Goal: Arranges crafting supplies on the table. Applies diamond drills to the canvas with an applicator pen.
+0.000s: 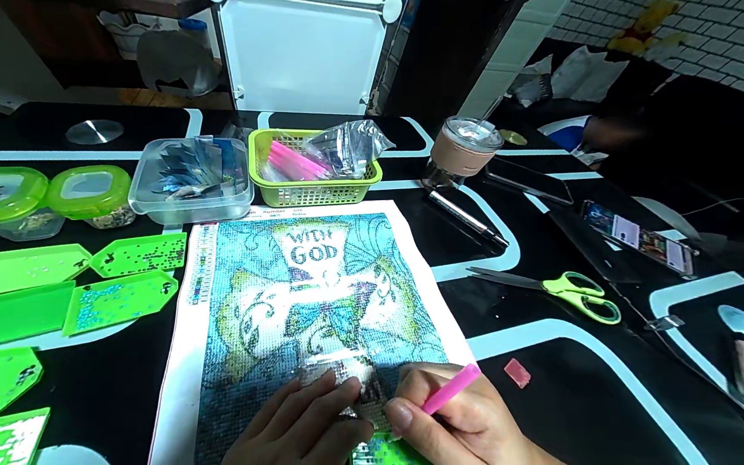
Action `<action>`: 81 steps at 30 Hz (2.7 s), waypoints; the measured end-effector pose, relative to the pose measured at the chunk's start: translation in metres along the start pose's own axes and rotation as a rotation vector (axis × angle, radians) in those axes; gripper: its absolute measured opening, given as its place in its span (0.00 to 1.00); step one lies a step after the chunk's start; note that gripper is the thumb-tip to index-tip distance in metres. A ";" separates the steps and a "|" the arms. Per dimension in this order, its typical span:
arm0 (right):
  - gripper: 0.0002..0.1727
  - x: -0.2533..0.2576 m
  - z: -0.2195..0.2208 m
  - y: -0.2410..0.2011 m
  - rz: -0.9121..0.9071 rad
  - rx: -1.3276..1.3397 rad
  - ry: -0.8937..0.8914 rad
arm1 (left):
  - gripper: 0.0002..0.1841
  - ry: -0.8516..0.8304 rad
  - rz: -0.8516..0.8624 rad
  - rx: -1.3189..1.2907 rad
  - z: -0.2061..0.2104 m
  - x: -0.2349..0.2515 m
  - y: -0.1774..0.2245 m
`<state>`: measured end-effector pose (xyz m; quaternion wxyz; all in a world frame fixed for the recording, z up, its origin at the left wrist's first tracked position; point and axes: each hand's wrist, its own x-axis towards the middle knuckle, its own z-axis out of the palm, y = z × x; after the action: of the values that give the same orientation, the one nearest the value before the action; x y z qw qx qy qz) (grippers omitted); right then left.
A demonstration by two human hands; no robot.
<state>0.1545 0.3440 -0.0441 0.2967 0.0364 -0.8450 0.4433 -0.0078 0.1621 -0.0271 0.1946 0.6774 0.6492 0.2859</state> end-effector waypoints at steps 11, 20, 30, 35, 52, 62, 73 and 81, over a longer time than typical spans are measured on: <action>0.15 0.001 -0.007 0.000 0.254 0.278 0.205 | 0.23 -0.014 -0.005 -0.007 -0.001 0.001 0.000; 0.14 0.006 -0.028 0.007 0.482 0.167 0.356 | 0.24 -0.045 -0.013 -0.033 -0.004 0.002 0.001; 0.16 -0.004 -0.021 0.021 0.258 -0.060 0.354 | 0.25 -0.050 -0.002 -0.027 -0.004 0.002 0.001; 0.16 -0.004 -0.020 0.021 0.267 -0.074 0.336 | 0.25 -0.030 -0.003 -0.020 -0.003 0.001 0.001; 0.15 -0.007 -0.019 0.002 0.132 0.053 0.202 | 0.24 -0.019 0.003 -0.009 -0.002 0.000 -0.001; 0.15 -0.006 -0.008 -0.003 0.014 0.019 0.006 | 0.23 0.005 -0.001 -0.002 0.000 -0.001 -0.001; 0.15 -0.007 -0.006 -0.001 -0.017 -0.079 0.020 | 0.23 0.004 0.000 0.002 0.000 0.000 0.000; 0.15 -0.007 -0.009 0.000 0.003 -0.033 0.025 | 0.23 0.006 0.002 0.006 0.000 0.000 0.000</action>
<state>0.1642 0.3490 -0.0435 0.3070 0.0246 -0.8486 0.4301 -0.0077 0.1620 -0.0275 0.1903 0.6777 0.6502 0.2860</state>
